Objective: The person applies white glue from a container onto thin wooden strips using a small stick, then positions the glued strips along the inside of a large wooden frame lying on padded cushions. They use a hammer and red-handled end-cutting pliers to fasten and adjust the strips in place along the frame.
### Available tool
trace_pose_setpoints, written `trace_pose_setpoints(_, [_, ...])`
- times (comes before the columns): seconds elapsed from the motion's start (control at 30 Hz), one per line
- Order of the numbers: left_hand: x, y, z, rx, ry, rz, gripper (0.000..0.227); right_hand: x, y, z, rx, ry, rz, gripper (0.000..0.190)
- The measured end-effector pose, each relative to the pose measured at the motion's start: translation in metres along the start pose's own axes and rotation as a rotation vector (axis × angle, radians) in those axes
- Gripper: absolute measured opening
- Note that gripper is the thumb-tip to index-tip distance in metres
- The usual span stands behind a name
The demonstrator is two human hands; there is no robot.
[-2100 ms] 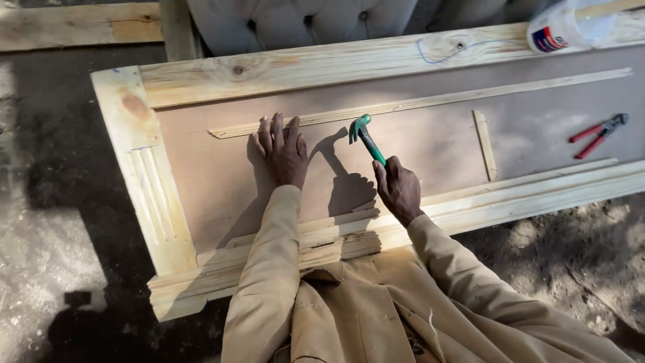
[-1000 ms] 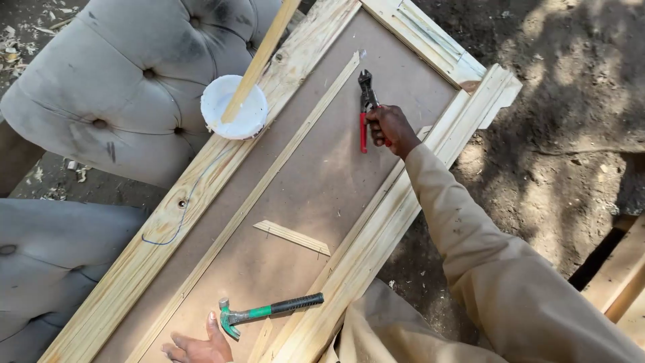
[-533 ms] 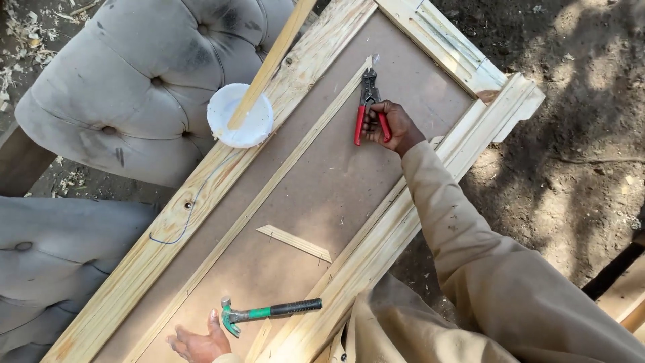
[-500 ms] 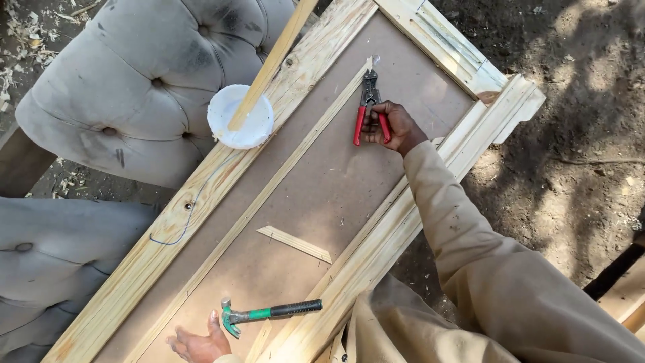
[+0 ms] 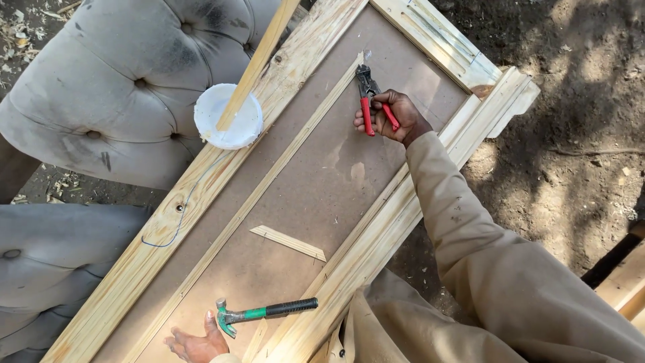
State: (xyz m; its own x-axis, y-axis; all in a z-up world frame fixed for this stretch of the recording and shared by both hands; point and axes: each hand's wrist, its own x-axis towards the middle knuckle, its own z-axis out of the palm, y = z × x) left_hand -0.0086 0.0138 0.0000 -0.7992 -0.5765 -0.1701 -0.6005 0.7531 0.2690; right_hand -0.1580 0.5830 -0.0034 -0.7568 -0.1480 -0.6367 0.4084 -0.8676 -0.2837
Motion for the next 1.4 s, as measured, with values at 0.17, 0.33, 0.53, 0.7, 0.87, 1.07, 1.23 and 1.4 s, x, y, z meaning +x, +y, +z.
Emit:
trace_pose_setpoints(0.17, [0.001,-0.006,0.003,0.051,0.013,0.017,0.092,0.004,0.001,-0.004,-0.009,-0.004,0.003,0.025])
trace_pose_setpoints(0.33, [0.003,-0.009,0.006,-0.006,0.02,0.037,0.09,0.009,0.003,-0.004,0.067,0.022,-0.011,0.024])
trace_pose_setpoints(0.53, [0.002,-0.003,0.001,0.076,-0.001,-0.012,0.085,-0.004,-0.003,0.031,0.097,-0.062,0.097,0.037])
trace_pose_setpoints(0.7, [0.001,0.002,-0.001,0.079,-0.069,-0.085,0.084,-0.008,0.006,0.046,-0.223,0.198,0.044,0.046])
trace_pose_setpoints(0.87, [-0.006,0.012,-0.013,0.08,-0.08,-0.083,0.082,-0.028,0.019,0.066,-0.769,0.443,-0.027,0.037])
trace_pose_setpoints(1.07, [-0.008,0.02,-0.021,0.019,-0.09,-0.087,0.078,-0.053,0.076,0.07,-1.156,0.289,0.16,0.034])
trace_pose_setpoints(1.23, [-0.011,0.026,-0.024,0.007,-0.107,-0.094,0.073,-0.051,0.112,0.066,-0.864,0.204,0.238,0.035])
trace_pose_setpoints(1.4, [-0.01,0.021,-0.023,0.034,-0.116,-0.08,0.074,-0.039,0.117,0.076,-0.718,0.082,0.151,0.034])
